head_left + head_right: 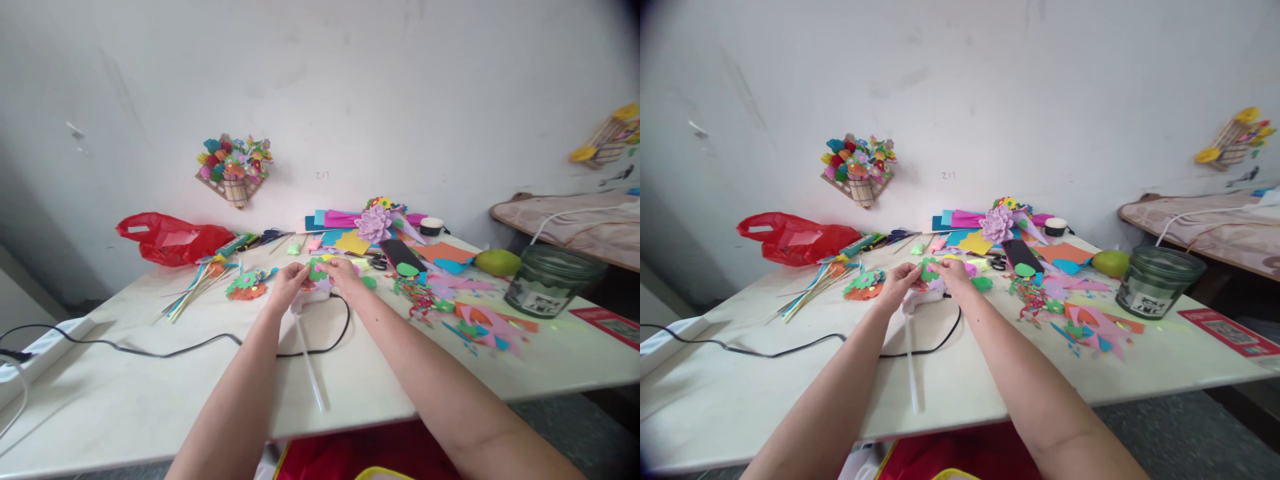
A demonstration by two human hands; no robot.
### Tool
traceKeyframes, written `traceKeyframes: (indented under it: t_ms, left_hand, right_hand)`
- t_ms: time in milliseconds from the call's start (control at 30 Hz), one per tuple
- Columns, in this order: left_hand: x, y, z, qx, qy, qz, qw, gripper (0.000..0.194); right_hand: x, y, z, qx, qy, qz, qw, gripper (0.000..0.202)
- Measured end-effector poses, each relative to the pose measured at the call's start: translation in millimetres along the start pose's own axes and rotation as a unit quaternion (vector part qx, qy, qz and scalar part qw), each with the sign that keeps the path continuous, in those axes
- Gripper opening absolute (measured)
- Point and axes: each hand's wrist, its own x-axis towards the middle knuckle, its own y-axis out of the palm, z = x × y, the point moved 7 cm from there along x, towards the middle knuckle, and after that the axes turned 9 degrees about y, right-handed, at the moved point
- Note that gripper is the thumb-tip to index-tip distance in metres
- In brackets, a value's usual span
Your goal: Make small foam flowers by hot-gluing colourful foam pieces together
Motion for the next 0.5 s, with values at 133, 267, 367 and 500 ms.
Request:
traceKeyframes:
  t_ms: [133, 267, 367, 500]
  left_hand:
    - [-0.3, -2.0, -1.5, -0.010, 0.000, -0.002, 1.000, 0.035]
    - [-1.0, -3.7, -2.1, -0.024, -0.007, 0.001, 1.000, 0.035]
    - [-1.3, -2.1, -0.8, -0.024, -0.012, 0.019, 0.999, 0.035]
    - [-1.5, 0.9, 1.8, -0.012, -0.019, 0.041, 0.999, 0.034]
  right_hand:
    - [-0.6, -0.8, 0.1, 0.011, 0.009, 0.004, 1.000, 0.034]
    - [-0.3, -2.6, 0.2, 0.006, 0.015, 0.003, 1.000, 0.038]
    - [0.6, -3.9, 0.6, 0.000, 0.008, -0.001, 1.000, 0.038]
    - [2.9, -6.4, 0.5, -0.018, -0.007, -0.019, 1.000, 0.037]
